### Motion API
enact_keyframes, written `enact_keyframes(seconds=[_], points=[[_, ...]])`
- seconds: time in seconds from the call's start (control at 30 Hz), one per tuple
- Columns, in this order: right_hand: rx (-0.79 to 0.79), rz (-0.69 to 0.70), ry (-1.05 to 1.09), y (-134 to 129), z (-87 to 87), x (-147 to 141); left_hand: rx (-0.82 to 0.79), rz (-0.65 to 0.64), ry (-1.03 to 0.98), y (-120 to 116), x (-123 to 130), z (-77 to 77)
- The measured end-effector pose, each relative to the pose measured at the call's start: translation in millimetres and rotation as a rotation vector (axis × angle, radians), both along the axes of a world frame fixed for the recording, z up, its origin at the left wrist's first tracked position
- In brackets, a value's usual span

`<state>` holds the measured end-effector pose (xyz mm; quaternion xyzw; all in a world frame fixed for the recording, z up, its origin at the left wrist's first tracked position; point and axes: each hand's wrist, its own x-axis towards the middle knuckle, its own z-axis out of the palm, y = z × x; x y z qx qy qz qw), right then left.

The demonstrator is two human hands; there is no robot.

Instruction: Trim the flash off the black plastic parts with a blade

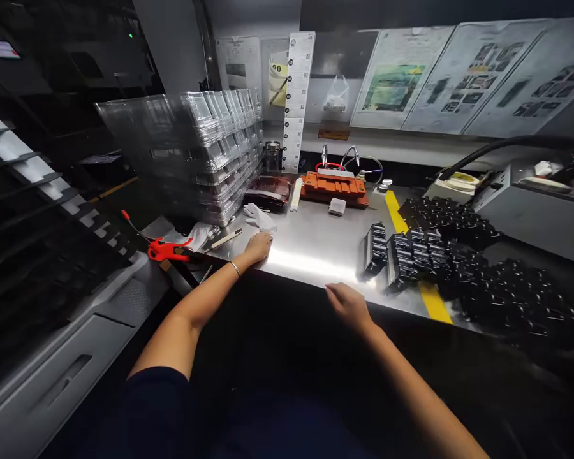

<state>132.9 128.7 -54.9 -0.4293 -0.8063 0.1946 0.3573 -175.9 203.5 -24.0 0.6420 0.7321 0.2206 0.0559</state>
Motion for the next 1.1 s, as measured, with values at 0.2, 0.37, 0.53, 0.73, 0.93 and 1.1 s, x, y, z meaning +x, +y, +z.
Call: enact_keyframes(seconds=[0.2,0.37,0.53,0.73,0.93,1.1], points=[[-0.074,-0.255,-0.033,22,-0.3,-33,-0.010,0.074,0.126,-31,13,-7.6],[-0.123,-0.258,0.008,21,0.8,-31,-0.084,0.205,0.198,-32,-34,13.4],[-0.216,-0.269,0.122,17,6.7,-36,-0.103,-0.135,0.236,-48,-21,28.6],[-1.028,0.066,0.704,-15,14.3,-64,0.498,-0.827,0.145,-109,86,2.5],[-0.952,-0.126,0.932,-8,35.3,-42,0.859,-0.810,-0.293,-141,129,-26.6],[-0.283,-0.645,0.343,40,64.0,11,0.580,-0.533,-0.708,-157,125,-36.7]])
